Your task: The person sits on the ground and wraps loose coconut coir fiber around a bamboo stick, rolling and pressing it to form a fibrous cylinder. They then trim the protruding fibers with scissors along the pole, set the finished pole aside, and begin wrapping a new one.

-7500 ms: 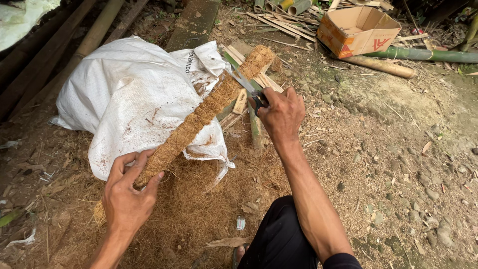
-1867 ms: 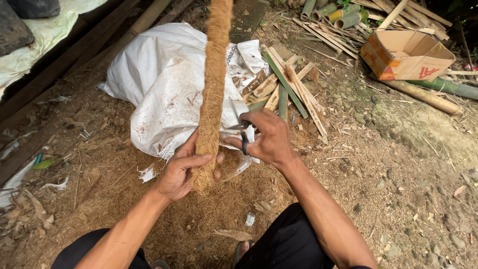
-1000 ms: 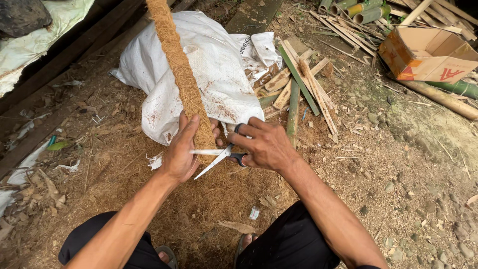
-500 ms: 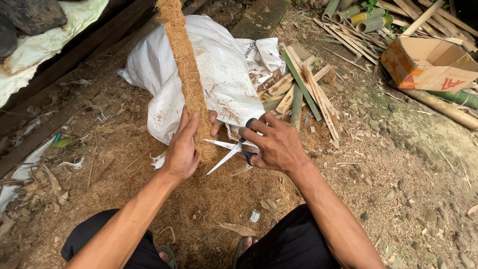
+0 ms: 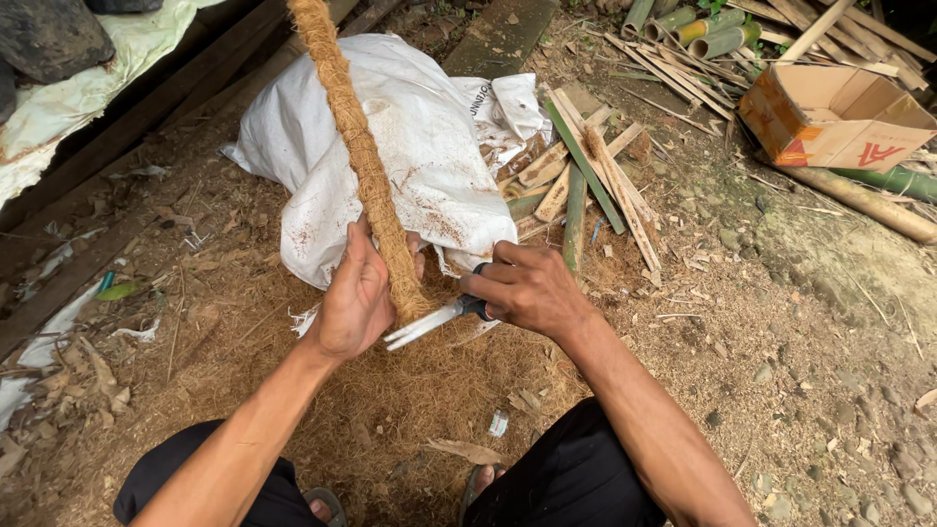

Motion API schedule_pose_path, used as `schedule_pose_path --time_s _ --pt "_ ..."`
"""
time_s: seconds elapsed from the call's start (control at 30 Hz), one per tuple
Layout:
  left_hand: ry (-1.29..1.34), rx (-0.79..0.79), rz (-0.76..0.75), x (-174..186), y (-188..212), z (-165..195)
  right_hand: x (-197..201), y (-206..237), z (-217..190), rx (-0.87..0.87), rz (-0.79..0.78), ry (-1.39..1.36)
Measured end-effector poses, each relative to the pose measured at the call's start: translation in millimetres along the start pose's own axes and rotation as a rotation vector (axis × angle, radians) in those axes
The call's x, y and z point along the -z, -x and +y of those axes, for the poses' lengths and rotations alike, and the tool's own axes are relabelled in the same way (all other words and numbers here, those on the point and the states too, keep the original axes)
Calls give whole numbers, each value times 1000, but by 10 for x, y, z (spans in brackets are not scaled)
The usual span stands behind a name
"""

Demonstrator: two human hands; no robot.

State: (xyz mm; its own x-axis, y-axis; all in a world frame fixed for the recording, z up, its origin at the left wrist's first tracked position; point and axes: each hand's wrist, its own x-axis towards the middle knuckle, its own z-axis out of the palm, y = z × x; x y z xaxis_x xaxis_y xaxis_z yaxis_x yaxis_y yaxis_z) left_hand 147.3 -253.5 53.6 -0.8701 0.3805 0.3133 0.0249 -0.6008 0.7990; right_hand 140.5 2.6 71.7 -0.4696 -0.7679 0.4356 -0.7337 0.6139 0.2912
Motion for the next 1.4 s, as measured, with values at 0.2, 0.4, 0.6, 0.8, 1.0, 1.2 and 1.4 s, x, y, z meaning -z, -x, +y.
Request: schedule_pose_path --time_s 0.2,0.4,0.6,0.8,1.0,1.2,1.4 --pt "275 142 -39 8 -40 48 97 -104 93 -307 171 -220" --pt "7 299 -118 -133 67 46 104 -77 380 -702 335 -160" --pt "-99 397 -227 -158 103 17 18 139 612 -773 447 43" --pt "-178 480 -252 -117 114 -8 -48 213 673 -756 492 47" --pt "-222 470 -309 -97 121 -27 -114 305 730 -782 450 202" --pt "-457 334 -186 -99 85 18 37 183 638 -826 526 -65" --pt "-1278 -469 352 264 128 685 71 -303 275 -806 458 -286"
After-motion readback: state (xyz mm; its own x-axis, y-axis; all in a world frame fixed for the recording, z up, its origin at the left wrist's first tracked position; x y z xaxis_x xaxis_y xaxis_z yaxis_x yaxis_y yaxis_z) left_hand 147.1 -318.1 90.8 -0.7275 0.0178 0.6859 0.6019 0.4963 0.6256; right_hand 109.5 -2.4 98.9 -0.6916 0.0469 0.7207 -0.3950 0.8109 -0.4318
